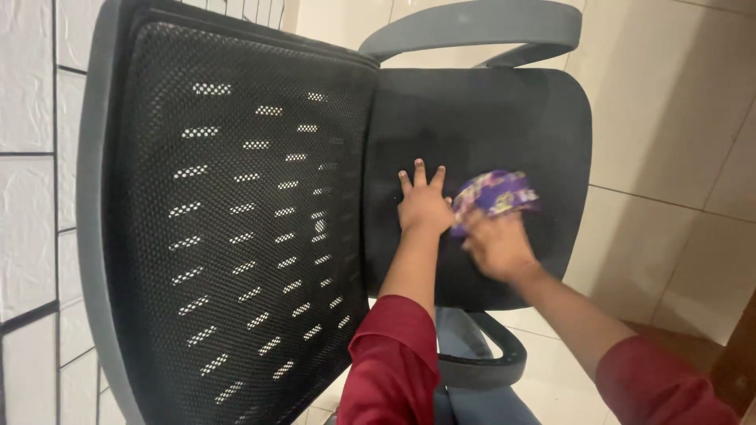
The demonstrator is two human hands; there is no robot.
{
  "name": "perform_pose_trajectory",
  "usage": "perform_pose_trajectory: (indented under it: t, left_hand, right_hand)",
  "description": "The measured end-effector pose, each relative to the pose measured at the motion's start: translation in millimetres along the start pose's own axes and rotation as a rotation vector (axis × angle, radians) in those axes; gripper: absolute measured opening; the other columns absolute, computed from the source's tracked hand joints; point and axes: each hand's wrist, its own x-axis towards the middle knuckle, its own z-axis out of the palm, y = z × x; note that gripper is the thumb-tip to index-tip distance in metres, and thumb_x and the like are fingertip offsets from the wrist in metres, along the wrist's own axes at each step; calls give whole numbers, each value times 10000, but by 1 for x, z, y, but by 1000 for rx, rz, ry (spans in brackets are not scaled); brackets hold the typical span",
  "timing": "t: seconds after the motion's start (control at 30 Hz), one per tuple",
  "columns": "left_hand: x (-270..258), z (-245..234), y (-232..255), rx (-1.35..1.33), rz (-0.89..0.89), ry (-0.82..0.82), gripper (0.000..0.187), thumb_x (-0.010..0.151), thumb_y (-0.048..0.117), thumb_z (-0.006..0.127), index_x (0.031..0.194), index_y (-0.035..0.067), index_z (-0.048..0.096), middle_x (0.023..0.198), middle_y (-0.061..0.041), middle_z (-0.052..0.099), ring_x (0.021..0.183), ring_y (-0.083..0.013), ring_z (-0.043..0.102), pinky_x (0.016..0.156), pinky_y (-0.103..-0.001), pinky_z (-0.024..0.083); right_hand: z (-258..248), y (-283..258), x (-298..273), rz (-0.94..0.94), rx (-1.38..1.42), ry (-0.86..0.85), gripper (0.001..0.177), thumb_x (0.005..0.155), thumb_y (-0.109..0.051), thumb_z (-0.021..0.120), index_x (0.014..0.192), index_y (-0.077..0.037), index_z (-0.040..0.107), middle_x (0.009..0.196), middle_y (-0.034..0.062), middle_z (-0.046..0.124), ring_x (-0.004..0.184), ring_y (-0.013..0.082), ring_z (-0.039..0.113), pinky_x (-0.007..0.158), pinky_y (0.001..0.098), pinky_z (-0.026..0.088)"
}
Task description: The person cleans the backrest and seat of a black office chair with a cloth and then puts items into a storage bag.
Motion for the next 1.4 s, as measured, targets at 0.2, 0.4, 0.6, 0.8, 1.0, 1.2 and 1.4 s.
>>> perform_pose_trajectory:
  t: [0.2,0.4,0.6,0.8,1.0,1.2,1.4]
  left_hand:
    - [0,-3,-11,-22,2,-25,651,889,320,722,1497,352,492,1719,14,143,1569,-340,177,1137,-480,438]
    - [-4,6,-25,-2,-21,-110,720,925,345,682,1569,347,363,1733,74,35,1589,-260,101,1136,-469,428]
    - [-31,16,-31,-30,-106,-248,730,956,416,650,1595,346,305,1739,70,-45,1590,-260,76,1206,-467,333]
    - [-48,49,-55,-96,-112,-301,736,974,494,605,1586,175,349,1701,-48,226,1533,-291,311,1190,-493,360]
    - [-98,-5,-43,-142,-25,-123,696,974,474,592,1558,157,385,1550,-137,449,1380,-358,487,1090,-500,457]
    - [-147,-71,-14,-33,242,265,577,928,403,625,1437,144,545,1506,-74,545,1424,-309,485,1114,-546,437]
    - [-195,-161,-4,144,232,908,565,880,303,651,1415,133,584,1658,-146,306,1570,-385,151,1195,-696,89]
  right_hand:
    - [7,-5,9,-374,96,81,493,871,-324,615,1345,-190,627,1357,50,647,1259,283,582,1092,541,384]
    - [-9,45,-18,450,-96,82,613,976,-466,575,1518,-190,492,1619,17,379,1374,340,463,1089,577,353]
    - [41,39,-81,772,207,279,724,944,-337,657,1583,-97,415,1716,149,263,1259,523,480,1072,552,402]
    - [80,48,-122,964,304,99,595,896,-174,671,1448,-45,489,1541,235,385,1289,506,504,1075,560,433]
    - [71,31,-152,836,439,34,412,907,-170,655,1306,-79,607,1368,213,609,1236,381,626,1068,455,503]
    - [45,-73,-162,319,625,300,315,874,-145,646,1178,-59,643,1194,197,667,1155,391,615,990,462,498]
    - [-17,-165,-169,182,491,50,308,911,-252,677,1174,-98,637,1189,134,688,1143,358,623,991,475,490]
